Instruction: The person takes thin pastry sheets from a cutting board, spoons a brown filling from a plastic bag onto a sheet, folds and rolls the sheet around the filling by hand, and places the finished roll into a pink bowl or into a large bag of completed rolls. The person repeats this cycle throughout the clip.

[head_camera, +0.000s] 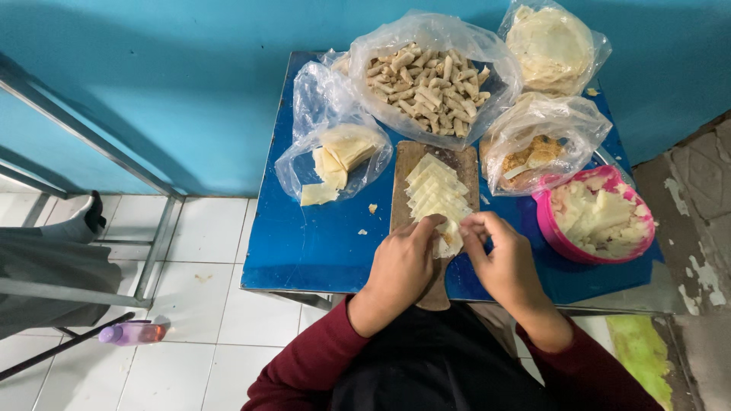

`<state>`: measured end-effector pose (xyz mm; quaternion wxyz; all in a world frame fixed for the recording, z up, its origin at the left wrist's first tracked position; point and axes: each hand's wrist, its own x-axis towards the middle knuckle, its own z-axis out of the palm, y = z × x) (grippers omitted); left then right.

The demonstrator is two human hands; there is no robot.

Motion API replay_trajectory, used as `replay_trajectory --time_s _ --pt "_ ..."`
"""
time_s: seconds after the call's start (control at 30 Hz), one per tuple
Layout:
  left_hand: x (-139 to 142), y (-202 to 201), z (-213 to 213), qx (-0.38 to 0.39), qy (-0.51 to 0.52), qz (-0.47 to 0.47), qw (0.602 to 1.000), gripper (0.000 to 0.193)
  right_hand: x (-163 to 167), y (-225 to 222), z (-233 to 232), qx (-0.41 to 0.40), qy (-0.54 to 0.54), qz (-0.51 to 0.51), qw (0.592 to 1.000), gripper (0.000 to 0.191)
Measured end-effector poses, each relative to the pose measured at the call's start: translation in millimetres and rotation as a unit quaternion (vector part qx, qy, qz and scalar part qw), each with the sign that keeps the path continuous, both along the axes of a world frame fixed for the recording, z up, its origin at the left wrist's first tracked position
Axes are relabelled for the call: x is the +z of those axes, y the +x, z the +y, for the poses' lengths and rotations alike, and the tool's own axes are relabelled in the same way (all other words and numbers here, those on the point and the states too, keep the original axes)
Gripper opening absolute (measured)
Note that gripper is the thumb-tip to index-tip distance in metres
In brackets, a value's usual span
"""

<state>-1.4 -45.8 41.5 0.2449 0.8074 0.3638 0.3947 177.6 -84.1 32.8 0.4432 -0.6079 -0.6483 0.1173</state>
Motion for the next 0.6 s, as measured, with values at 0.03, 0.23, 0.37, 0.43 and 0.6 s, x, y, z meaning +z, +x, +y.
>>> replay_trajectory --time_s 0.03,0.23,0.37,0.43,0.6 --pt "0.1 -0.7 0.0 -0.003 0.003 -0.004 1.000 0.025 -0.3 -0.7 -0.3 0.013 0.026 0.007 1.000 0.013" --pt "-4.2 -1.6 3.0 -0.007 0.017 0.003 1.000 0.026 -3.0 -4.2 1.3 0.013 -0.005 -0.031 0.999 0.023" --pt "-10.1 -1.4 9.7 -0.011 0.076 0.047 0.996 0.023 -1.4 -6.1 1.9 0.022 0.004 -0.082 0.996 0.023" --pt "-12.8 -0.9 11.5 -0.017 0.093 0.077 0.993 0.019 1.5 -7.0 2.5 0.019 0.013 -0.126 0.992 0.019" --pt "-12.1 -4.5 17.2 -0.046 0.099 0.146 0.983 0.031 13.2 -2.6 -8.6 0.039 0.025 -0.242 0.969 0.015"
